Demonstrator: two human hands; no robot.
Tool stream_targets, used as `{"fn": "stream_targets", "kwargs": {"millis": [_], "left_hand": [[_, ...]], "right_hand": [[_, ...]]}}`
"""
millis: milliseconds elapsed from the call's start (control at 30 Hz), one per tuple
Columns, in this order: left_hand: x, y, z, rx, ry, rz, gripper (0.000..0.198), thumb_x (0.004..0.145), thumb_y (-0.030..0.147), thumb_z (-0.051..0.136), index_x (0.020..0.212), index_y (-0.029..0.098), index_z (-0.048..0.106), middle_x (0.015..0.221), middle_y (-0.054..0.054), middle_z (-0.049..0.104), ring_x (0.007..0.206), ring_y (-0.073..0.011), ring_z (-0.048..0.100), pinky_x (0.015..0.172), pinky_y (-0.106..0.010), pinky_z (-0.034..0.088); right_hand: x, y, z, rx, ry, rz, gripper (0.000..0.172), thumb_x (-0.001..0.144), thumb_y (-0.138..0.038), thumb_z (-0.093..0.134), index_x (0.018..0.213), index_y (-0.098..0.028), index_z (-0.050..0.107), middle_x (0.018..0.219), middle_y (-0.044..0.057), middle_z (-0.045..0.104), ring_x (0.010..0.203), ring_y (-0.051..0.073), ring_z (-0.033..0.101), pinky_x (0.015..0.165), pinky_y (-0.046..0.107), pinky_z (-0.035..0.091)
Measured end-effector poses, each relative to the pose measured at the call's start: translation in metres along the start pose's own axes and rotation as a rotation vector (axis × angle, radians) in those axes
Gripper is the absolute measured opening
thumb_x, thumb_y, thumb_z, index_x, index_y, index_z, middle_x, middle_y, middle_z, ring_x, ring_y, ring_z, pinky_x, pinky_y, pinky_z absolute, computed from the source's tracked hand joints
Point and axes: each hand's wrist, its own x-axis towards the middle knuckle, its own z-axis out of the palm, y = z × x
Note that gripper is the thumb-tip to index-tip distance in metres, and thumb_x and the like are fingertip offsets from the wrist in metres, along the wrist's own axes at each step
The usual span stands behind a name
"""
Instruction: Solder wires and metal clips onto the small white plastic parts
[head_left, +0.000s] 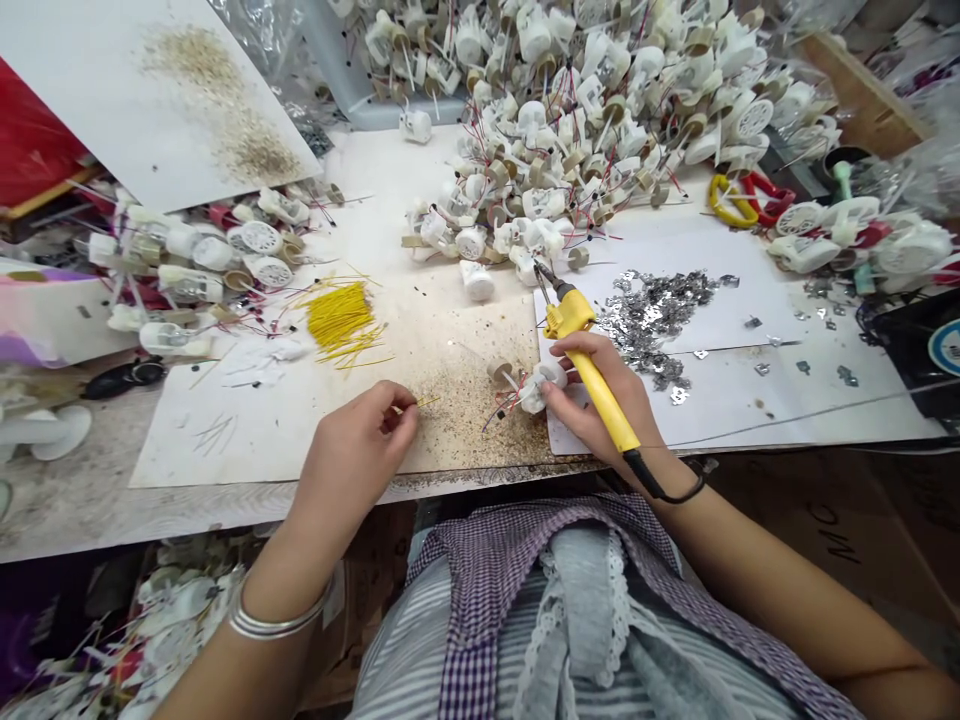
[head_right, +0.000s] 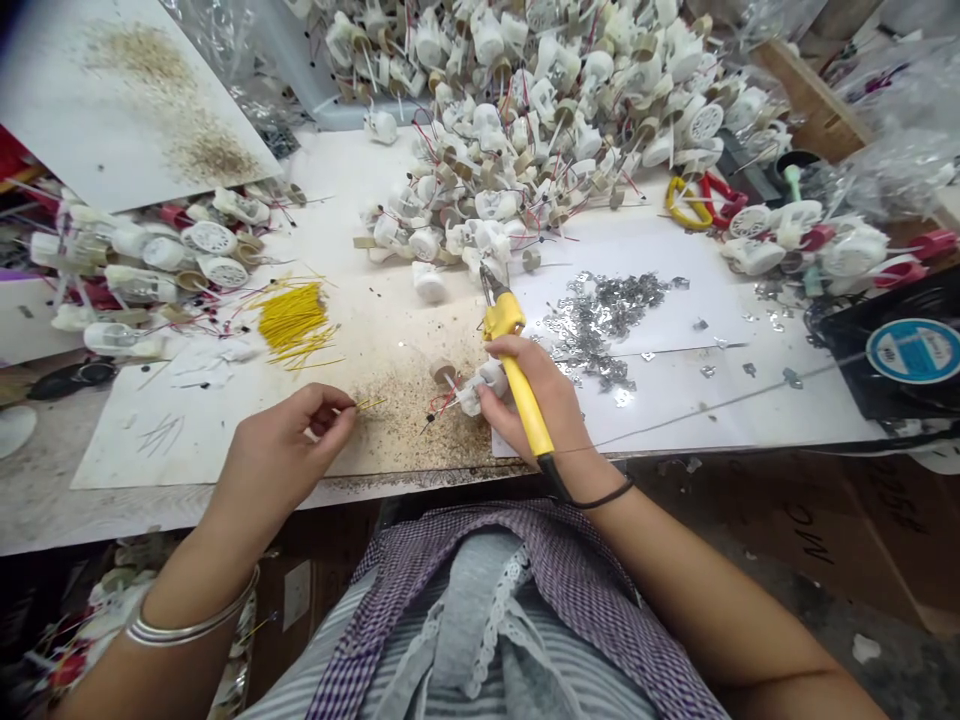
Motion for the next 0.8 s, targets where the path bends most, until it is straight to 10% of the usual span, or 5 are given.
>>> {"fn": "stream_targets", "kwargs": {"millis": [200, 367, 800], "left_hand": [[-0.010, 0.023, 0.021, -0.149, 0.034, 0.507, 0.028, 0.093, 0.016, 0.054, 0.120, 0.020, 0.059, 0.093, -0.002, 0.071, 0.078, -0.0113, 0.065, 0.072, -0.022, 0.050], [-0.004, 0.032, 0.039, 0.029, 0.025, 0.728, 0.020, 0.093, 0.014, 0.052, 0.109, 0.015, 0.064, 0.084, -0.005, 0.068, 0.074, -0.0151, 0.063, 0.066, -0.026, 0.049], [0.010, 0.064, 0.044, -0.428, -0.157, -0.020, 0.005, 0.083, 0.018, 0.064, 0.079, 0.019, 0.068, 0.074, 0.000, 0.062, 0.069, -0.0140, 0.058, 0.067, -0.028, 0.046]], "right_hand": [[0.007, 0.001, 0.002, 0.099, -0.042, 0.038, 0.038, 0.077, -0.018, 0.065, 0.112, -0.028, 0.052, 0.111, 0.002, 0.060, 0.087, 0.017, 0.063, 0.077, 0.034, 0.055], [0.011, -0.002, 0.003, 0.073, -0.093, 0.006, 0.039, 0.078, -0.015, 0.064, 0.113, -0.028, 0.052, 0.108, 0.002, 0.062, 0.091, 0.018, 0.063, 0.079, 0.034, 0.055], [-0.018, -0.013, 0.002, -0.022, -0.019, -0.337, 0.035, 0.086, -0.011, 0.059, 0.115, -0.029, 0.050, 0.099, 0.002, 0.063, 0.093, 0.018, 0.066, 0.080, 0.032, 0.056]]}}
